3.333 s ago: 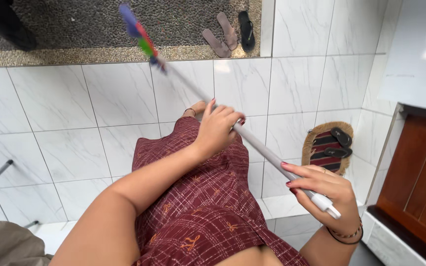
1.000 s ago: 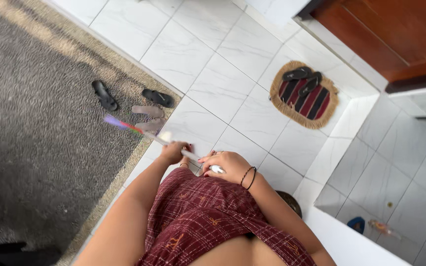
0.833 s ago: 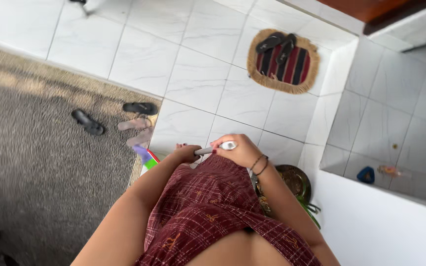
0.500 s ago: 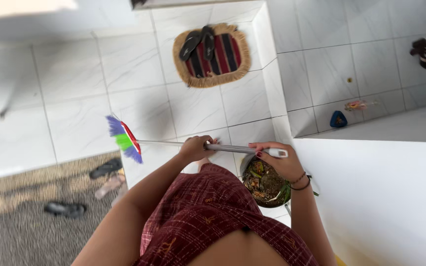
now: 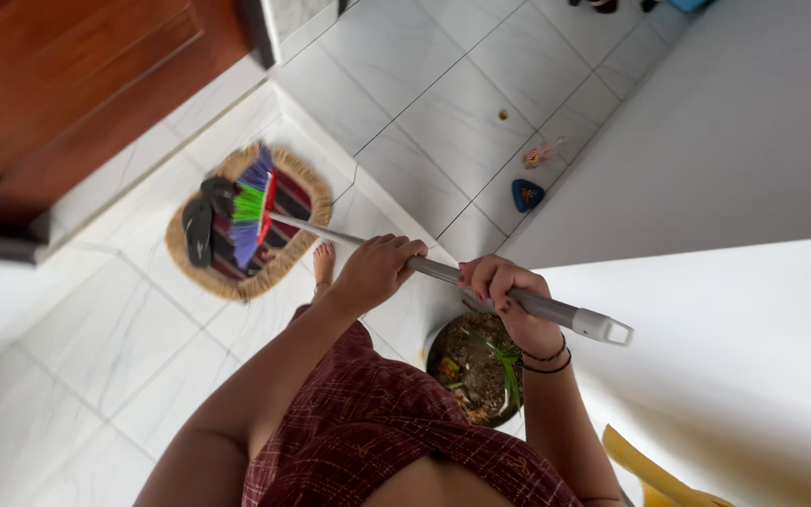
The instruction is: The person sweeps a tiled floor with a broom, moving from an indoor room past a baby bouncer and storage shelves, through a doorway, and into an entryway area with a doormat and parked scooter. The person continues sweeping the tiled floor near a clothes drying rack and a cardboard box.
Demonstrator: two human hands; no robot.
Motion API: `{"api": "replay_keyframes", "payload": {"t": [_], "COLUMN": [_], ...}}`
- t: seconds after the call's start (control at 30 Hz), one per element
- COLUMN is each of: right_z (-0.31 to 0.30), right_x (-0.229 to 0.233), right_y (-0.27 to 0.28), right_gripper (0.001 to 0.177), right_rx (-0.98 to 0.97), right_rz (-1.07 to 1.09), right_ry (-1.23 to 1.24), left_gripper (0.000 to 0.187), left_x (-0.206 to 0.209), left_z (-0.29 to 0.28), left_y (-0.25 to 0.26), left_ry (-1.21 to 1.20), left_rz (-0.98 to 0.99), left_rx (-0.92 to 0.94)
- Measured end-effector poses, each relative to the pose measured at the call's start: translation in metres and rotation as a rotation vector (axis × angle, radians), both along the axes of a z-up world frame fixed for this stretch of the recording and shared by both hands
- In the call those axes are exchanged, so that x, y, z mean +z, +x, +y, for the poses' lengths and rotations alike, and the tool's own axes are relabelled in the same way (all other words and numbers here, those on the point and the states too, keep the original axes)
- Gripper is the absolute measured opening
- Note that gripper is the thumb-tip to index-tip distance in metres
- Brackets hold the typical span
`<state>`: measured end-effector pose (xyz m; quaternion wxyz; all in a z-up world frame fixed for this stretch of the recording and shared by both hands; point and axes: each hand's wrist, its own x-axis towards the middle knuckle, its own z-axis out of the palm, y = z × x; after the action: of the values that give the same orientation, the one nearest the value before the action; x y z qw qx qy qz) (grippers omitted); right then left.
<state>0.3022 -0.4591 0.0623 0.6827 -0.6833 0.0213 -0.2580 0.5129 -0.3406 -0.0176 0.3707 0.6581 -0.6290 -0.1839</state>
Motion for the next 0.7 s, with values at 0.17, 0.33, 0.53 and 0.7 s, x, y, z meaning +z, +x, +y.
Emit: {"api": "replay_keyframes", "payload": {"t": [0.17, 0.33, 0.53, 0.7], "right_z": [-0.061, -0.126, -0.201, -0.307], "right_x": [0.049, 0.072, 0.078, 0.080], "right_y": [0.029, 0.020, 0.000, 0.045], "right_gripper": [0.041, 0.038, 0.045, 0.042], "right_rx": [-0.208, -0.648, -0.922, -1.163], "right_rz": [-0.349, -0.630, -0.682, -0.682], "right_ry": [0.096, 0.015, 0.072, 0.054], "left_gripper": [0.017, 0.019, 0.013, 0.017], "left_x": [0.045, 0.036, -0.019, -0.030], "left_z": [-0.117, -0.244, -0.365, -0.496], "left_y": [0.034, 0.069, 0.129, 0.149], "left_ry": [-0.108, -0.182, -0.087, 0.040], "left_rz": [0.023, -0.004, -0.060, -0.177], "left_rx": [-0.308, -0.490, -0.467, -0.662]}}
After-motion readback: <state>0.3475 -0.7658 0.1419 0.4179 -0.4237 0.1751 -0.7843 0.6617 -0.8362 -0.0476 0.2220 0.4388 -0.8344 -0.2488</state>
